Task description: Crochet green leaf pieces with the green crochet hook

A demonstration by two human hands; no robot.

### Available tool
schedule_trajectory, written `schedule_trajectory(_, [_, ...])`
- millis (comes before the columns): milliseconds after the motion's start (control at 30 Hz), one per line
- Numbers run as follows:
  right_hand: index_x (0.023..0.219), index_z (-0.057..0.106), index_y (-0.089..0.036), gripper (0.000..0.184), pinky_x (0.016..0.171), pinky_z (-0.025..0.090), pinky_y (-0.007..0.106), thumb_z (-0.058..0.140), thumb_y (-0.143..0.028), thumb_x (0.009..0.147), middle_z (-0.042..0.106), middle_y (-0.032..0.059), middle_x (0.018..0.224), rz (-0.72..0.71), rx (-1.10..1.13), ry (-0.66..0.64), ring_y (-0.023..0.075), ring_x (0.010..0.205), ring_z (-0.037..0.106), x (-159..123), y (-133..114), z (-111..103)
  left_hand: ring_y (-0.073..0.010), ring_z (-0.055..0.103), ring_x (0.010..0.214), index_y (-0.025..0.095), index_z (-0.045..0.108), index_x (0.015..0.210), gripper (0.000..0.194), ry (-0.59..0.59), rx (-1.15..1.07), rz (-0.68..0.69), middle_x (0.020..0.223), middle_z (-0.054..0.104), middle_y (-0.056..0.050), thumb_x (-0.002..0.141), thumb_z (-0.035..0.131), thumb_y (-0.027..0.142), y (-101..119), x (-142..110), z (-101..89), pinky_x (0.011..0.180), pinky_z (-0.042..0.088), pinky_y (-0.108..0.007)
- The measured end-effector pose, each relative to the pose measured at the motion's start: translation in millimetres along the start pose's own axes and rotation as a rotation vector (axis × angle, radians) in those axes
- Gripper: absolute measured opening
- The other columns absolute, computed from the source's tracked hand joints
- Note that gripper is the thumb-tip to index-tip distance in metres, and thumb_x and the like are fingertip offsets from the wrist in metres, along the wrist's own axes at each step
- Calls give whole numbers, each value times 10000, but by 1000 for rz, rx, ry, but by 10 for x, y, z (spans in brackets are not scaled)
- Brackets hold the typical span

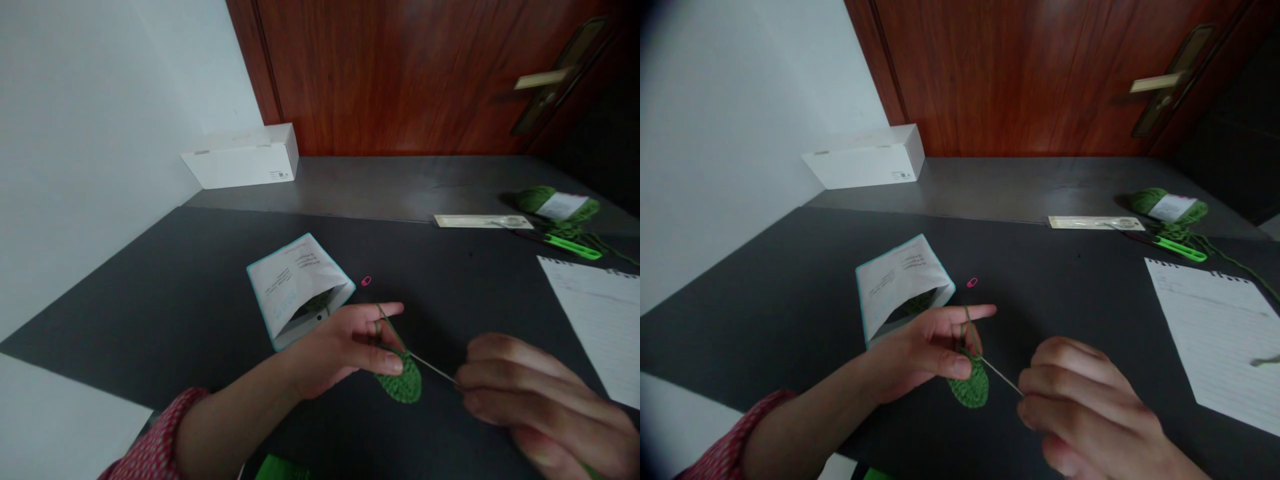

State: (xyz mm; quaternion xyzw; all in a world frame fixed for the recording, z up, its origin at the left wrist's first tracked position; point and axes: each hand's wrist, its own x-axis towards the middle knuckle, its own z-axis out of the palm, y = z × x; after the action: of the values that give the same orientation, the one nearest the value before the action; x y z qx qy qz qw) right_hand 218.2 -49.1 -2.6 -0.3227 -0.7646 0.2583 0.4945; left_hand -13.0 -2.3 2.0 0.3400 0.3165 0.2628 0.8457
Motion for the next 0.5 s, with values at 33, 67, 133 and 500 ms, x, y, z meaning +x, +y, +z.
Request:
schedule_trajectory(33, [931, 736, -253, 278, 696, 488, 383, 495, -386, 966, 741, 52, 777, -7, 94, -77, 230, 731, 651, -7, 6, 14, -100, 607, 731, 82, 430, 1400, 850, -17, -2, -7, 807, 663, -3, 637, 804, 69, 0, -1, -4, 748, 421, -259])
schedule_trajectory(67, [898, 725, -253, 274, 652, 479, 377, 484, -364, 970, 713, 44, 722, 44, 205, -85, 223, 695, 629, -3, 19, 36, -105, 613, 740, 87, 453, 1385, 827, -38, -13, -18, 818, 669, -11, 635, 801, 64, -3, -1, -7, 742, 423, -261])
schedule_trajectory(133, [834, 704, -246, 311, 596, 447, 354, 453, -361, 978, 661, 32, 661, 183, 421, 5, 202, 647, 579, 37, 55, 94, -110, 622, 756, 104, 515, 1336, 756, -86, -46, -42, 837, 679, -21, 634, 790, 52, -11, 1, -13, 736, 425, -260])
schedule_trajectory(500, [748, 679, -222, 345, 649, 442, 285, 461, -365, 973, 595, 25, 682, 540, 752, 158, 173, 696, 538, 125, 141, 385, -117, 582, 764, 145, 463, 1392, 825, 123, 105, 84, 813, 620, 19, 651, 823, 156, -39, 42, 50, 783, 421, -287])
